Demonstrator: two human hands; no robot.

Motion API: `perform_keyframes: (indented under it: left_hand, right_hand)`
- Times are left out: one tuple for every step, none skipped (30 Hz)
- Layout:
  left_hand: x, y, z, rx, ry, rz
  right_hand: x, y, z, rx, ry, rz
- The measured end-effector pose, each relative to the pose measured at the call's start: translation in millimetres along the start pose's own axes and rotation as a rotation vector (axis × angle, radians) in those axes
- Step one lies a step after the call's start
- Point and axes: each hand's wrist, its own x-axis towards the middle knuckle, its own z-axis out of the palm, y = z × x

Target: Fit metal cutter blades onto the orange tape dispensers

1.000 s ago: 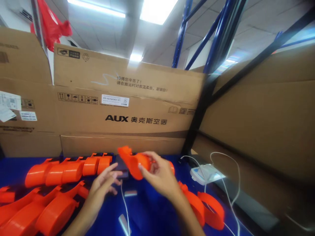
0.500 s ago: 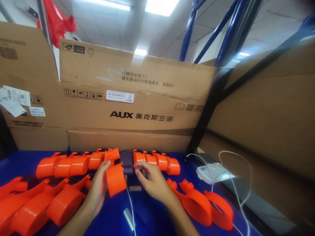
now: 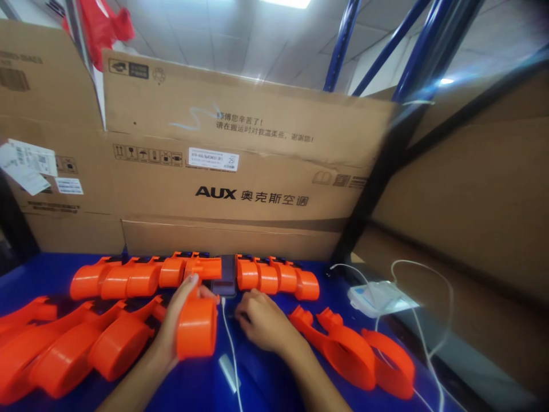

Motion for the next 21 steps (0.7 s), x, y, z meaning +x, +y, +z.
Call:
perform_keyframes:
  left_hand:
    - [-0.6,0.4,0.8,0.004,-0.002,0.004]
    - [-1.2,0.9,1.4,0.007,-0.004,0.006]
    - [-1.8,1.2,1.9,0.009,-0.008,0.006]
    - [-2.3,1.5,2.3,0.012,-0.011,0.005]
    - [-2.7,1.6,2.6,0.017,-0.013,0.005]
    - [-3.0,1.5,2.7,0.023,-0.014,0.007]
    - [-3.2,1.3,2.7,0.030,-0.015,0.010]
    - [-3.3,1.0,2.5,0.037,-0.016,0.014]
    - [-3.2,0.5,2.2,0.043,-0.016,0.019]
    - [-3.0,-0.1,1.7,0.050,-0.017,0.023]
    - [-2.7,-0.6,1.2,0.057,-0.019,0.027]
    - [-2.4,-1.2,0.7,0.065,-0.020,0.030]
    - [-2.0,-1.8,0.1,0.073,-0.022,0.033]
    - [-1.7,-2.3,-0.3,0.081,-0.023,0.036]
    - [-1.5,-2.8,-0.7,0.087,-0.025,0.040]
    - [-1.4,-3.2,-0.8,0.090,-0.025,0.043]
    - [-1.3,-3.5,-0.8,0.094,-0.025,0.045]
    - [-1.4,-3.8,-0.5,0.097,-0.026,0.043]
    - [-1.5,-4.2,-0.1,0.100,-0.026,0.039]
    - [-1.7,-4.5,0.4,0.102,-0.024,0.036]
    - [-1.8,-5.1,0.8,0.104,-0.021,0.035]
  right_hand:
    - [0.7,0.0,-0.5,0.001,0.003,-0.002]
    - [0.9,0.0,-1.4,0.004,0.007,-0.002]
    - [0.7,-0.2,-2.4,0.010,0.011,-0.001]
    - [0.2,-0.5,-3.6,0.019,0.015,0.002]
    - [-0.6,-0.9,-4.9,0.030,0.019,0.006]
    - [-1.5,-1.4,-6.1,0.043,0.022,0.008]
    - [-2.4,-1.9,-7.3,0.055,0.025,0.009]
    - [-3.3,-2.4,-8.3,0.065,0.025,0.009]
    - [-3.9,-2.8,-9.1,0.077,0.027,0.009]
    - [-4.4,-2.9,-9.7,0.092,0.033,0.009]
    - [-4.7,-2.9,-10.2,0.110,0.044,0.011]
    - [-4.9,-2.6,-10.4,0.130,0.056,0.012]
    - [-5.1,-2.1,-10.4,0.150,0.067,0.014]
    - [-5.3,-1.4,-10.3,0.166,0.074,0.016]
    - [-5.4,-0.6,-10.0,0.177,0.076,0.017]
    - [-5.5,0.2,-9.6,0.181,0.072,0.018]
    - [-5.5,1.2,-9.0,0.182,0.066,0.022]
    - [-5.3,2.1,-8.3,0.182,0.063,0.028]
    - [-4.9,3.2,-7.4,0.183,0.063,0.036]
    - [-4.4,4.3,-6.5,0.184,0.065,0.043]
    - [-3.8,5.5,-5.5,0.185,0.068,0.052]
